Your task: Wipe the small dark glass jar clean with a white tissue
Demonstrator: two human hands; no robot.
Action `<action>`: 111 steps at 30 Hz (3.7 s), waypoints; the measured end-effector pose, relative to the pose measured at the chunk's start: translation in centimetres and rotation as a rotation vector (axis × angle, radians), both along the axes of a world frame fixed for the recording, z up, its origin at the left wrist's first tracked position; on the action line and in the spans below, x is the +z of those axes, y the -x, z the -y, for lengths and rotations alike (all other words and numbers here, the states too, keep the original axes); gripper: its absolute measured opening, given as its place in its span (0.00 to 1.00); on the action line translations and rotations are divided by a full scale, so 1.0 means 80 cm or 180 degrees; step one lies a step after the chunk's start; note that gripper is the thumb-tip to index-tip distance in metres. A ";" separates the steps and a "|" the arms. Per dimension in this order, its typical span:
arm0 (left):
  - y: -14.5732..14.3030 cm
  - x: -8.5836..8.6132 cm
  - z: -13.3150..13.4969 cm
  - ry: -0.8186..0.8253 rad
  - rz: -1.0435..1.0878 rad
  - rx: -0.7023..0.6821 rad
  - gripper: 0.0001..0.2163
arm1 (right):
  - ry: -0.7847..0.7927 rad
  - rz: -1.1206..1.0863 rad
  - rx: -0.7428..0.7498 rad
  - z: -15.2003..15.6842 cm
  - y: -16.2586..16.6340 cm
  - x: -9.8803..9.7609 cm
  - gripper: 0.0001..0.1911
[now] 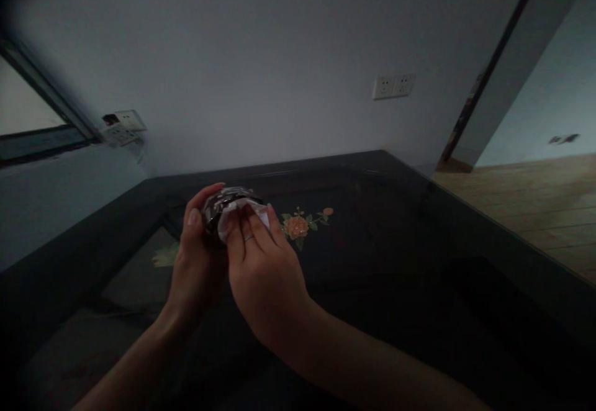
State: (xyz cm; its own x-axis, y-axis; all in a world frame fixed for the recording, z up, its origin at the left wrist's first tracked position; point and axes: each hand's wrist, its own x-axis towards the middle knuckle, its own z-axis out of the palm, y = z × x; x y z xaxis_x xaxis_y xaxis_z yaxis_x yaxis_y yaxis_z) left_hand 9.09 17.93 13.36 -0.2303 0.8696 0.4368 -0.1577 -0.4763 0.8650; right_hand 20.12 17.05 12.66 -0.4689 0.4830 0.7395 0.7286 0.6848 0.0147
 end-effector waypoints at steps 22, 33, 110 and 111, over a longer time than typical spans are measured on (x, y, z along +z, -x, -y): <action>-0.001 0.013 -0.008 0.0350 0.1184 -0.0563 0.16 | 0.3571 -0.3918 0.2589 -0.014 -0.037 0.049 0.11; 0.017 0.040 0.001 0.1107 0.1943 -0.1507 0.27 | 0.2308 -0.4354 0.2246 -0.044 -0.073 0.059 0.16; 0.004 0.035 0.018 0.1222 0.1797 -0.1608 0.23 | -0.0682 -0.0488 0.1700 -0.055 -0.069 0.036 0.25; 0.004 0.035 0.017 0.1224 0.1790 -0.1579 0.23 | -0.0674 -0.0429 0.1735 -0.055 -0.068 0.036 0.25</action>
